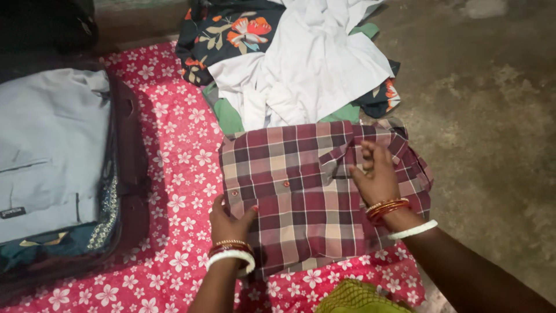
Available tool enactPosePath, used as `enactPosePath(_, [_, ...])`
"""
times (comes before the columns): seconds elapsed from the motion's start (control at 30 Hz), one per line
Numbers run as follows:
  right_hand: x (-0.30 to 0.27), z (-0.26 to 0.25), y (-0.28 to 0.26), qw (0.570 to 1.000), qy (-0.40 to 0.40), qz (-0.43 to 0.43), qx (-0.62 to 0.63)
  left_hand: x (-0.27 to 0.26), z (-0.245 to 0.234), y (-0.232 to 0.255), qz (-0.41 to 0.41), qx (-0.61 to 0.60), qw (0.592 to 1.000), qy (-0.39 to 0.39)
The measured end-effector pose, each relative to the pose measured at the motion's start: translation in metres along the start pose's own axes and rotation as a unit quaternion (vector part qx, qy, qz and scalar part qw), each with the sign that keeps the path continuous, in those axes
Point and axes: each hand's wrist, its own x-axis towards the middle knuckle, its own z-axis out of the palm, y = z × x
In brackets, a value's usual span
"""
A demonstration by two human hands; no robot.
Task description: The person folds a white cloth, a plaid shirt, and a white shirt on a floral-patterned mat next to an open suitcase. The person smooths and aligns each garment before placing the folded items into the suitcase.
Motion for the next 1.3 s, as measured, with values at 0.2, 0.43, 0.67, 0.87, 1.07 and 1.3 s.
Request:
enactPosePath(0.2, [-0.029, 0.040, -0.045, 0.972, -0.200, 0.122, 0.008, 0.021, -0.003, -0.015, -0.066, -0.179, 0.974, -0.120])
enactPosePath(0.43, [-0.048, 0.105, -0.076, 0.941, -0.319, 0.043, 0.109, 0.012, -0.067, 0.018, 0.003, -0.362, 0.917, -0.170])
enactPosePath(0.67, [-0.037, 0.116, -0.049, 0.704, -0.405, 0.216, 0.542, -0.044, -0.053, 0.108, -0.009, -0.174, 0.932, -0.317])
enactPosePath(0.87, [-0.017, 0.022, 0.029, 0.581, -0.403, 0.201, 0.678, -0.093, 0.014, 0.124, 0.300, 0.038, 0.872, -0.386])
enactPosePath(1.07, [-0.022, 0.033, 0.053, 0.814, -0.268, 0.163, 0.489, -0.087, 0.030, 0.090, 0.268, 0.154, 0.896, -0.318])
enactPosePath(1.3, [-0.023, 0.018, 0.057, 0.980, -0.127, 0.052, 0.144, -0.061, 0.028, 0.057, 0.388, 0.220, 0.895, -0.026])
